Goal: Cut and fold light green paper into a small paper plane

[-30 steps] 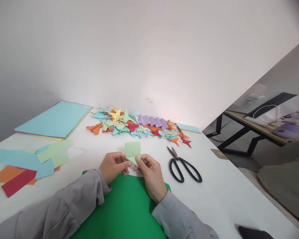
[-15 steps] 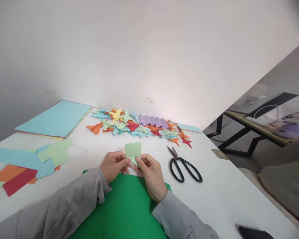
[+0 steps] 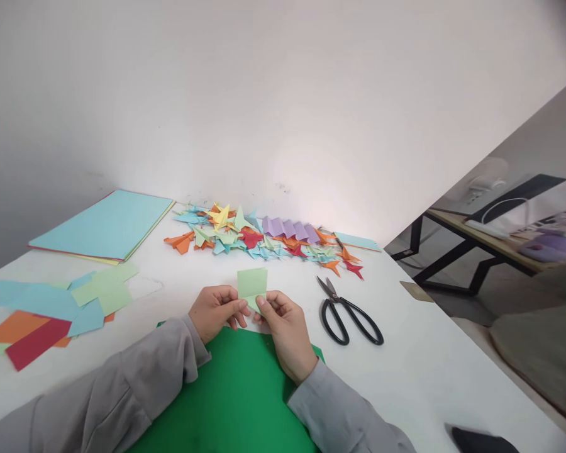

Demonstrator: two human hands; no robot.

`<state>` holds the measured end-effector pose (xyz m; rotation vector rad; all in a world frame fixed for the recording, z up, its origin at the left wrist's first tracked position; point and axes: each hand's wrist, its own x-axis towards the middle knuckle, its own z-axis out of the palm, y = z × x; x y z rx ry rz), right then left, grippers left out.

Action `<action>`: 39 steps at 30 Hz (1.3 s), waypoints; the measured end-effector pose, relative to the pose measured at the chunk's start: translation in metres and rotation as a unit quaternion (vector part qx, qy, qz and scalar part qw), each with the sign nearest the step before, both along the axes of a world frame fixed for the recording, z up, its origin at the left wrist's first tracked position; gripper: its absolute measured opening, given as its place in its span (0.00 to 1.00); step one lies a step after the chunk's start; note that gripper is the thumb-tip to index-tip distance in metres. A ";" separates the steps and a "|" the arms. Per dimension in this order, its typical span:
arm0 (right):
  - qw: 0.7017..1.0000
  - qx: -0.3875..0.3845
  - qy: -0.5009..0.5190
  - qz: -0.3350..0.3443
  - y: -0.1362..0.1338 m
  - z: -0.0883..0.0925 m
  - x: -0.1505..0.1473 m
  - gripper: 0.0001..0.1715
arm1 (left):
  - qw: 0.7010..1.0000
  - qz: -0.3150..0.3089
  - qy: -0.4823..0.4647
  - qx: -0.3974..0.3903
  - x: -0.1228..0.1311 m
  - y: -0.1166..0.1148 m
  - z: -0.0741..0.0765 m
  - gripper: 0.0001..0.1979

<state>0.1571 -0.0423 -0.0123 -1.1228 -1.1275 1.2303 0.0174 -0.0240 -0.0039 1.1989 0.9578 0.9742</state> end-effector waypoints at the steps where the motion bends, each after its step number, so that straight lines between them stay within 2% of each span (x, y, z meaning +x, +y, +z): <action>1: 1.000 0.001 -0.001 0.000 0.000 0.000 0.000 0.12 | 1.000 0.000 -0.001 -0.001 0.000 0.000 0.000 0.12; 16: 1.000 -0.011 0.024 -0.003 0.000 0.001 0.000 0.12 | 1.000 -0.002 0.000 -0.025 0.000 0.000 0.003 0.10; 22: 0.999 -0.014 0.026 -0.019 0.001 0.001 0.001 0.13 | 0.994 0.077 -0.051 0.052 0.001 -0.004 0.001 0.15; 27: 1.000 -0.015 0.018 -0.020 0.001 0.000 0.001 0.13 | 0.994 0.024 -0.015 0.105 0.002 -0.006 0.001 0.08; 31: 1.000 -0.010 0.007 -0.013 0.001 0.000 0.000 0.13 | 0.996 0.037 0.008 0.080 0.002 -0.005 0.000 0.12; 39: 1.000 -0.001 -0.010 -0.008 0.000 0.000 0.000 0.13 | 0.996 0.084 -0.010 0.021 0.001 -0.001 -0.002 0.11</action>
